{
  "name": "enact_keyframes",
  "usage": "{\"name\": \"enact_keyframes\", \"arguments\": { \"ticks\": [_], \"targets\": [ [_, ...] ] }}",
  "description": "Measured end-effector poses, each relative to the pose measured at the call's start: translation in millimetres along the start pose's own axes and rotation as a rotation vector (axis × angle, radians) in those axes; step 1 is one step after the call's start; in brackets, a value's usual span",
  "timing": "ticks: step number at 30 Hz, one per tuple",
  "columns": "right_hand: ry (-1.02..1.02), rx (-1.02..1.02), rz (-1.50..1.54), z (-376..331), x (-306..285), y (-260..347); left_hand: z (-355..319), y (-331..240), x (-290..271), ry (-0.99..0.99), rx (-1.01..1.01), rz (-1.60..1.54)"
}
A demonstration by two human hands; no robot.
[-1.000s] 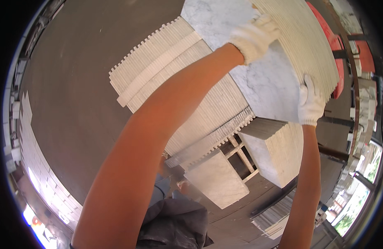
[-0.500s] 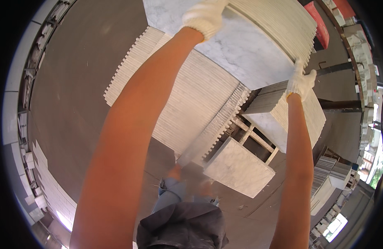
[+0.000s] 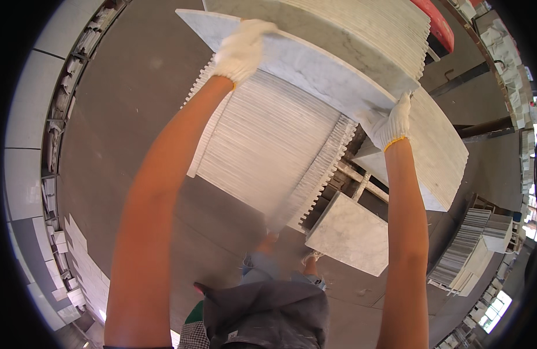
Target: The person picks up a large rectangular tile from a stack and places it on the floor, aligning it with other tiles. They then return to the stack, pick up another tile, and place it on the floor. The person continues this process, laying tiles in a pattern on the floor.
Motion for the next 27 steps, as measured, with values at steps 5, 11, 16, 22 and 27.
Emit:
{"name": "enact_keyframes", "arguments": {
  "ticks": [5,11,16,22,27],
  "targets": [
    [0.200,0.072,0.208,-7.8,-9.1,-14.6,-2.2,31.5,-28.7,-0.299,-0.806,-0.545],
    [0.257,0.064,0.439,-36.7,-37.7,-75.0,-19.6,93.0,-26.8,-0.262,-0.918,-1.491],
    [0.168,0.057,0.569,-53.3,-56.8,-122.3,-59.5,133.3,-36.2,-0.180,-1.063,-1.338],
    [0.250,0.046,0.567,-62.3,-75.7,-133.7,-92.6,128.9,-38.6,-0.175,-1.055,-1.323],
    [0.408,0.049,0.503,-93.0,-131.8,-114.3,-166.8,73.2,-46.8,-0.132,-1.040,-1.366]
  ]
}}
Point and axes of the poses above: each hand's wrist, its own z-axis towards the middle knuckle, its own x-axis out of the palm, y = z × x, the point moved 1 cm from there along z, towards the middle knuckle, and after that the axes turned 2 degrees about y, right-handed, at the moved point
